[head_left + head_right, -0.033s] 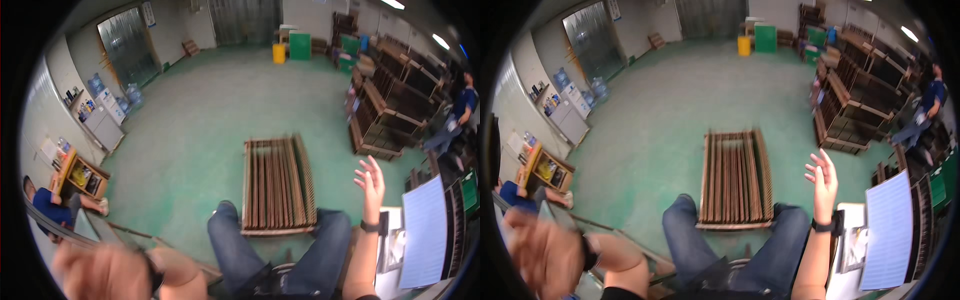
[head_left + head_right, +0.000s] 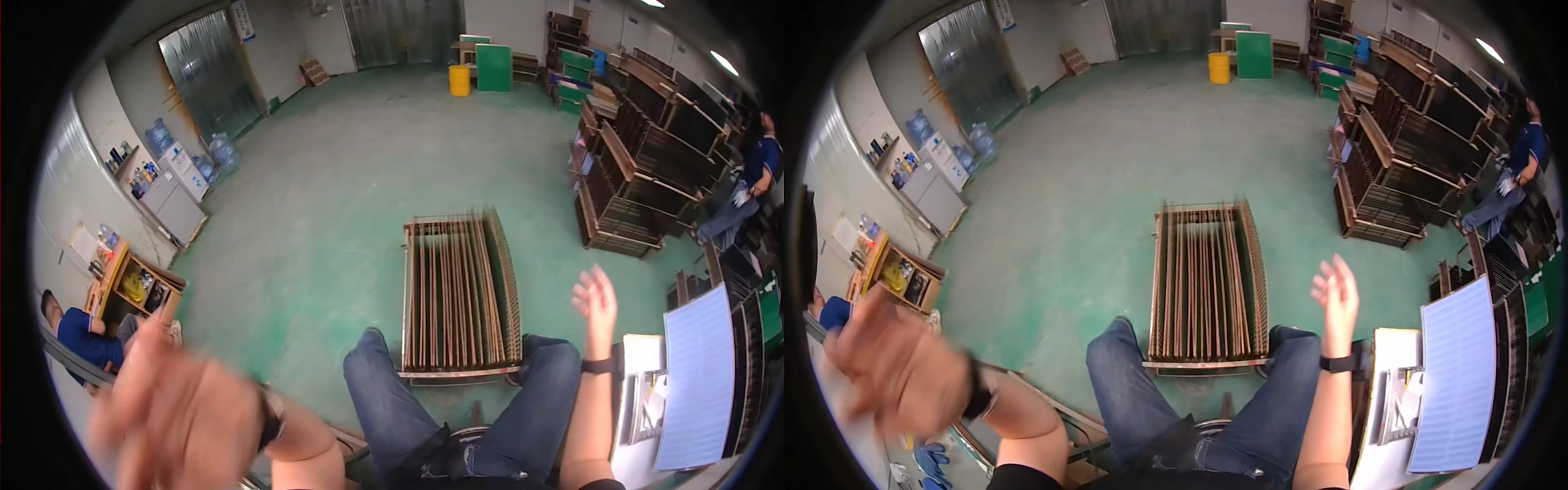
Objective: Inspecting large green circuit board panels and placing them into a vertical drying or storage rack.
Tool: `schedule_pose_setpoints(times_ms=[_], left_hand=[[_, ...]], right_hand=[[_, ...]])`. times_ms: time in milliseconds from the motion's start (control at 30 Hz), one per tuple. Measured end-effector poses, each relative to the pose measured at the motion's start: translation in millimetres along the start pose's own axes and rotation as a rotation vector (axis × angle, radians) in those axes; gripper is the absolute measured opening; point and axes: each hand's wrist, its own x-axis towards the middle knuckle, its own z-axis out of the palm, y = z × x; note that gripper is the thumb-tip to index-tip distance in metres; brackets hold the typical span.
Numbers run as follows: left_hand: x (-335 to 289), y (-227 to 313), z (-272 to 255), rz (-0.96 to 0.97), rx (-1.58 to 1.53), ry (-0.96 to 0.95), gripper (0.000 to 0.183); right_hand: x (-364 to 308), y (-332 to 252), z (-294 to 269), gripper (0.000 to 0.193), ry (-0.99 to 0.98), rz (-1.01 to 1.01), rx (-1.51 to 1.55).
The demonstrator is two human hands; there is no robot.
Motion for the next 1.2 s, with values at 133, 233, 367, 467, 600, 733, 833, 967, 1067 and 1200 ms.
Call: schedule_pose_setpoints(times_ms=[133,233,367,467,600,733,833,967,1067,1200], left_hand=[[-125.4,-133.4,-13.6,-0.702,0.342,-0.914,0.028],[-257.3,-233.9,-147.6,-0.927,0.713,-1.272,0.026],[-401.4,-275.6,-289.0,-1.426,0.759,-1.488,0.025],[-479.4,-288.9,-314.3,-1.658,0.849,-1.519,0.029],[-554.1,-317.0,-318.1,-1.897,0.829,-1.309,0.036],[-621.1,-335.1,-306.6,-1.965,0.878,-1.093,0.047],[-637.4,-349.2,-353.3,-2.034,0.966,-0.858,0.042],[-618.9,-340.1,-292.3,-2.307,0.625,-0.356,0.026],[-599.8,-336.0,-285.8,-2.370,0.598,-0.166,0.028],[-585.0,-334.6,-289.4,-2.395,0.548,-0.058,0.024]], right_hand=[[-62.1,166.5,-10.6,0.006,-0.140,0.488,0.335],[-144.7,227.1,4.4,0.009,-0.248,0.912,0.130],[-182.5,285.0,23.3,0.032,-0.209,1.377,-0.019],[-181.4,348.2,15.1,0.043,0.339,1.644,0.015],[-171.0,404.5,-15.1,0.053,0.770,1.527,0.303],[-140.3,379.9,9.9,0.047,0.893,1.404,0.617],[-134.0,393.2,30.2,0.043,0.662,1.358,0.759],[-109.6,394.1,16.2,0.043,0.702,1.305,0.648],[-104.8,397.1,22.0,0.042,0.681,1.311,0.603],[-89.5,402.6,27.1,0.042,0.603,1.303,0.544]])
